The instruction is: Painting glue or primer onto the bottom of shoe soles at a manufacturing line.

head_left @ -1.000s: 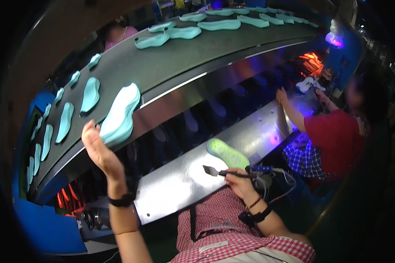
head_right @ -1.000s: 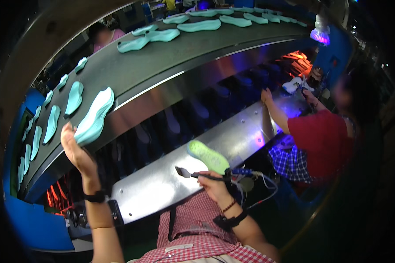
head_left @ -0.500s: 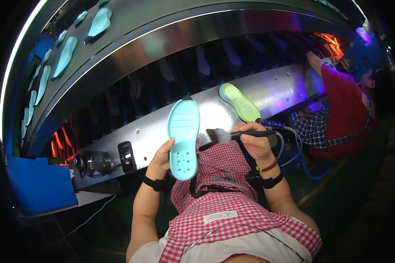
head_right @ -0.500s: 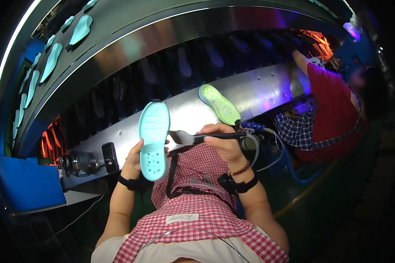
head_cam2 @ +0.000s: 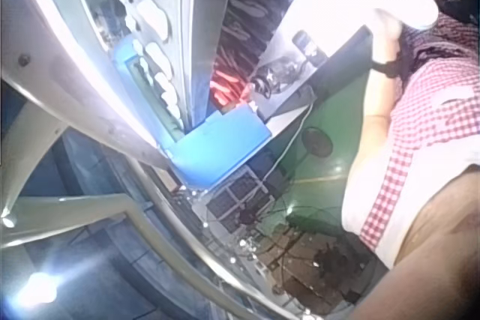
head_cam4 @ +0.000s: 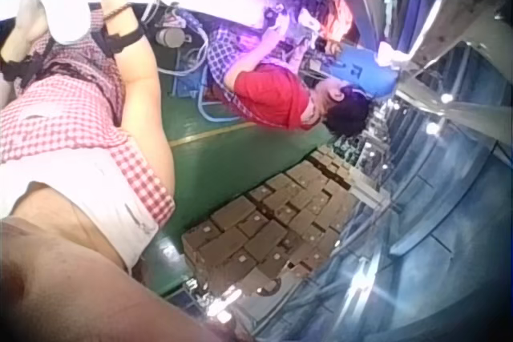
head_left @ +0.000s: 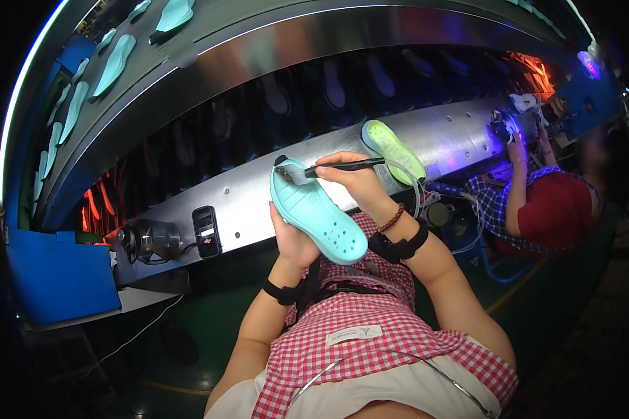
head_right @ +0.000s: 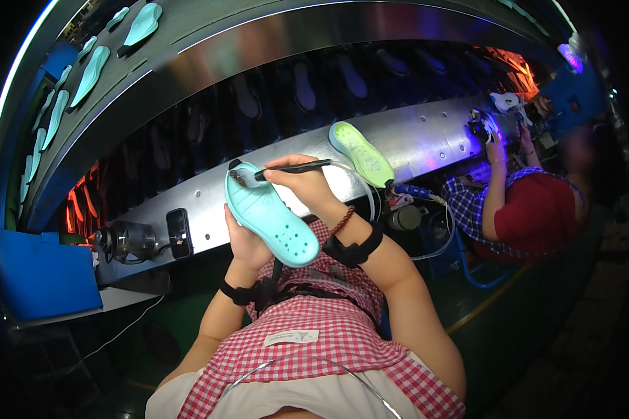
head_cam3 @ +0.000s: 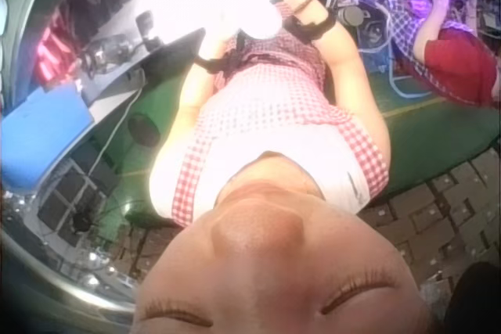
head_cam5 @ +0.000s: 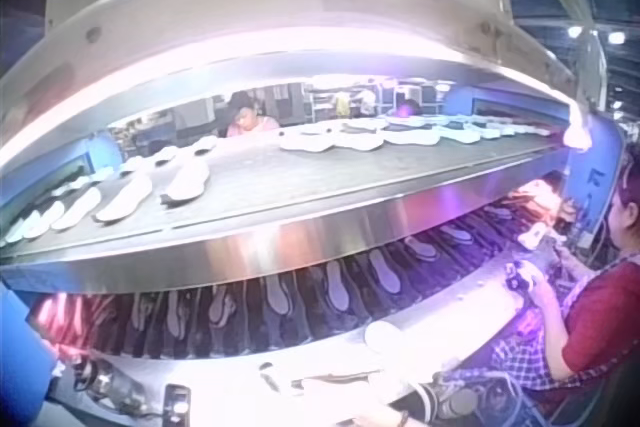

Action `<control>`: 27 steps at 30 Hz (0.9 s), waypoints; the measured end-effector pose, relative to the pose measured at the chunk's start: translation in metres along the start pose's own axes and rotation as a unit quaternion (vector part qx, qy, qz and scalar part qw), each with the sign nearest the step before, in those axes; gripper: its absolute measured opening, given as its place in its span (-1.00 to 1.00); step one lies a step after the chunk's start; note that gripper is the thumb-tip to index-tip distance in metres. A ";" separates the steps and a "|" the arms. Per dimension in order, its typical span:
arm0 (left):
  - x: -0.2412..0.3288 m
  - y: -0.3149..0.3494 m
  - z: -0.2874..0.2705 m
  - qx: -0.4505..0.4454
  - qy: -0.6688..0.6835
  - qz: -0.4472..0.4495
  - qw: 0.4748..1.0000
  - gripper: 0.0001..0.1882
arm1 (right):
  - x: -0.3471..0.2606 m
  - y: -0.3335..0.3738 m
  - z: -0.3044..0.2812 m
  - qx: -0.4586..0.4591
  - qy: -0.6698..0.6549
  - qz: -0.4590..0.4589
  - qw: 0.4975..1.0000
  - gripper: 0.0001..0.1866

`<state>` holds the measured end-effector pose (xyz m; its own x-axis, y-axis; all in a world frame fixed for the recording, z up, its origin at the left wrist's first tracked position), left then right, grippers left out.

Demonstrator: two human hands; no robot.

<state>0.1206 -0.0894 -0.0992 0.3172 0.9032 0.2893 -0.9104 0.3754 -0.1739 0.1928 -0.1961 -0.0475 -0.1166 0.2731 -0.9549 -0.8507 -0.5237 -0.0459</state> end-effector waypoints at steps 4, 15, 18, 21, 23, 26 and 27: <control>0.003 0.000 0.003 0.149 -0.048 0.032 0.987 -0.27 | -0.023 0.008 0.039 -0.043 0.351 -0.089 0.931 -0.81; 0.028 0.006 0.021 0.090 -0.043 0.008 0.995 -0.19 | -0.060 0.034 0.032 -0.129 0.085 0.042 0.987 -0.82; 0.016 -0.003 0.039 0.040 -0.020 0.004 0.999 -0.22 | -0.059 0.020 0.035 -0.076 0.165 -0.038 0.983 -0.81; 0.030 -0.004 0.039 0.065 0.003 0.079 0.995 -0.30 | -0.065 0.035 0.056 -0.189 0.253 -0.061 0.947 -0.78; 0.035 0.000 0.049 -0.007 -0.033 0.089 0.995 -0.32 | -0.071 0.040 0.053 -0.224 0.190 -0.061 0.954 -0.81; 0.038 -0.002 0.050 0.051 -0.034 0.092 0.994 -0.29 | -0.069 0.030 0.035 -0.113 0.140 -0.006 0.984 -0.81; 0.038 -0.001 0.047 0.095 -0.015 0.089 0.991 -0.25 | -0.070 0.033 0.040 -0.163 0.186 -0.023 0.969 -0.81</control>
<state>0.1217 -0.0650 -0.0439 0.1418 0.9438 0.2986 -0.9858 0.1621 -0.0442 0.1525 -0.1999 0.0299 0.1617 0.0251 -0.9865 -0.6362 -0.7616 -0.1237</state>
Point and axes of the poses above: each hand's wrist, its own y-axis away from the middle knuckle, its own z-axis out of the palm, x = y × z, the point moved 5 cm from there along -y, towards the middle knuckle, and after that the axes turned 15 degrees about -x, right-handed, at the moved point
